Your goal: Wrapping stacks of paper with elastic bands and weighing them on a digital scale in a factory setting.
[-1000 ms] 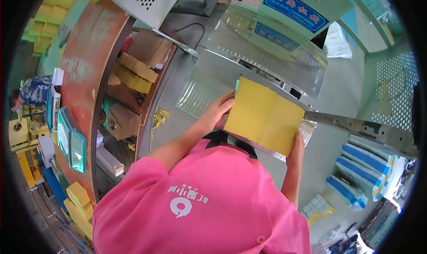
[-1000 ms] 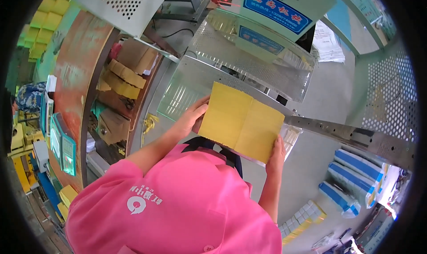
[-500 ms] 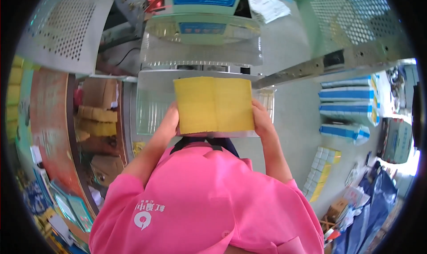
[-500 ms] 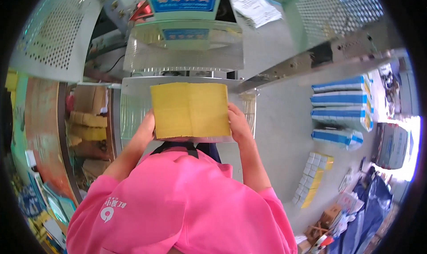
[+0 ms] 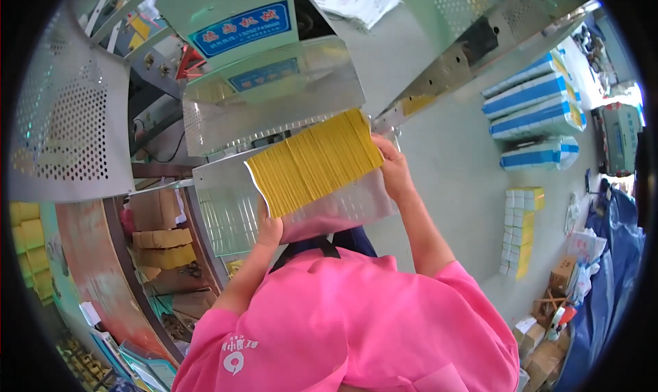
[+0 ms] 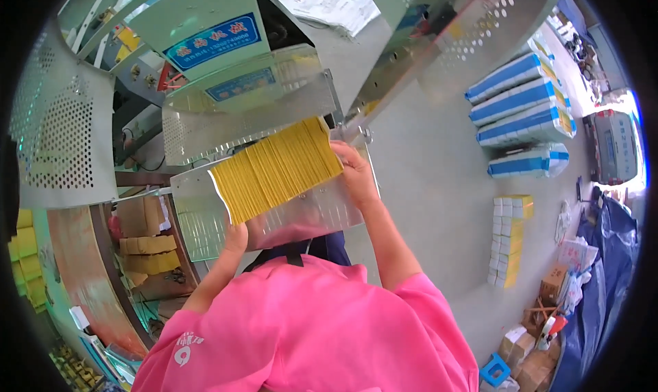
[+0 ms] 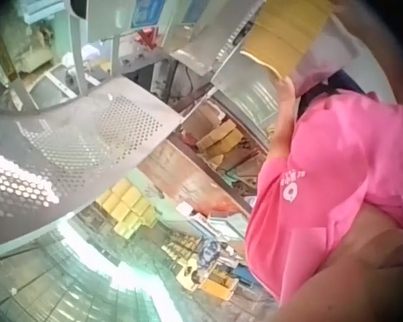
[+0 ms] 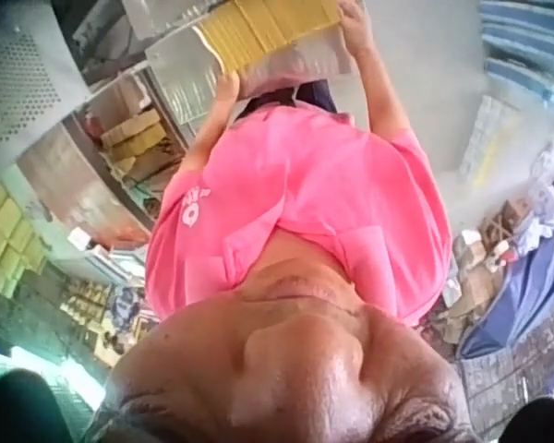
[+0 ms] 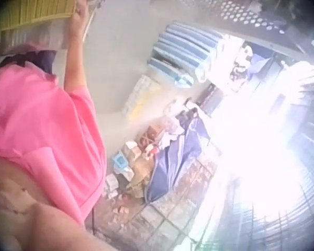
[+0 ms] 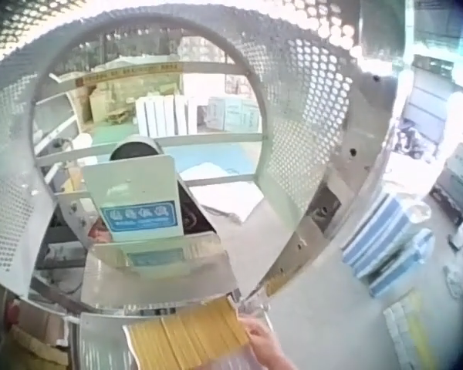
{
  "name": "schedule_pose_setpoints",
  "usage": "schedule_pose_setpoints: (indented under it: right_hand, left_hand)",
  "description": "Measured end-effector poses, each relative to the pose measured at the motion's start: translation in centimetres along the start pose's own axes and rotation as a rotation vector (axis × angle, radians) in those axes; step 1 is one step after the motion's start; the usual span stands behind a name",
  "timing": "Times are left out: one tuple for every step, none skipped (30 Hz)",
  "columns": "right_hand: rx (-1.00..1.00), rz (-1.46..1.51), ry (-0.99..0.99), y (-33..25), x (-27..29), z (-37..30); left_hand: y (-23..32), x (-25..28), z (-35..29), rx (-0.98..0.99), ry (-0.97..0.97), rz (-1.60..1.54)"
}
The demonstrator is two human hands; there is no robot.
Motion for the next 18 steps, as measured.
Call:
schedule_pose_setpoints:
  right_hand:
    - [0.054,-0.036,0.041,0.3,1.0,-0.4]
    - [0.051,-0.032,0.051,0.4,1.3,-0.3]
    - [0.122,-0.081,0.086,-0.1,1.9,-0.3]
    - [0.196,-0.131,0.123,-0.7,2.3,0.0]
    - [0.194,-0.127,0.126,-1.3,2.1,-0.1]
    - [0.146,-0.118,0.219,-1.7,2.8,-0.1]
    - [0.098,-0.110,0.315,-1.9,3.6,-0.2]
    - [0.097,-0.106,0.317,-2.0,3.9,-0.3]
    - [0.127,-0.171,0.387,-2.4,5.2,-0.4]
    - [0.158,-0.237,0.454,-2.9,6.2,-0.6]
    - [0.153,-0.235,0.441,-3.8,6.1,-1.2]
    - [0.286,-0.312,0.470,-6.1,6.3,-2.4]
    - [0.419,-0.386,0.501,-8.9,5.9,-3.7]
    - [0.580,-0.448,0.424,-12.4,3.8,-5.1]
    - [0.739,-0.504,0.344,-15.8,1.3,-6.7]
    - [0.853,-0.553,0.213,-18.6,-1.8,-7.8]
    - [0.971,-0.600,0.087,-20.4,-4.7,-8.6]
    - [0.979,-0.578,0.064,-21.1,-6.4,-8.6]
  left_hand:
    - [1.5,0.0,0.0,0.170,-0.006,-0.120]
    - [2.2,-0.6,0.3,0.167,-0.016,-0.118]
    - [2.0,-1.2,0.5,0.274,-0.018,-0.188]
    - [1.5,-1.9,0.9,0.378,-0.020,-0.261]
    - [0.8,-2.4,0.8,0.377,-0.024,-0.257]
    - [0.3,-2.8,1.0,0.210,0.008,-0.111]
    - [0.2,-3.3,1.0,0.044,0.036,0.031]
    - [-0.3,-3.7,1.2,0.041,0.034,0.034]
    - [-0.9,-4.0,1.4,0.048,0.034,-0.028]
    - [-1.3,-4.2,1.7,0.057,0.037,-0.091]
    - [-1.1,-4.0,2.1,0.071,0.046,-0.147]
    - [-1.0,-3.6,2.2,0.076,0.057,-0.137]
    - [0.7,-3.6,2.7,0.097,0.010,-0.201]
    - [2.1,-3.3,3.0,0.118,-0.028,-0.257]
    - [3.0,-2.6,3.1,0.124,-0.011,-0.237]
    - [2.5,-2.1,2.9,0.315,0.013,-0.384]
    - [1.7,-1.7,2.7,0.498,0.037,-0.538]
    - [-1.5,-2.0,2.0,0.505,0.013,-0.536]
Point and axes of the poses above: each hand's wrist, its own z-axis towards the middle knuckle, its own x-axis out of the back of the hand, y = z × x, the point moved 9 cm from there along z, towards the middle knuckle, and after that the axes turned 15 degrees about y, right-handed, at the moved point
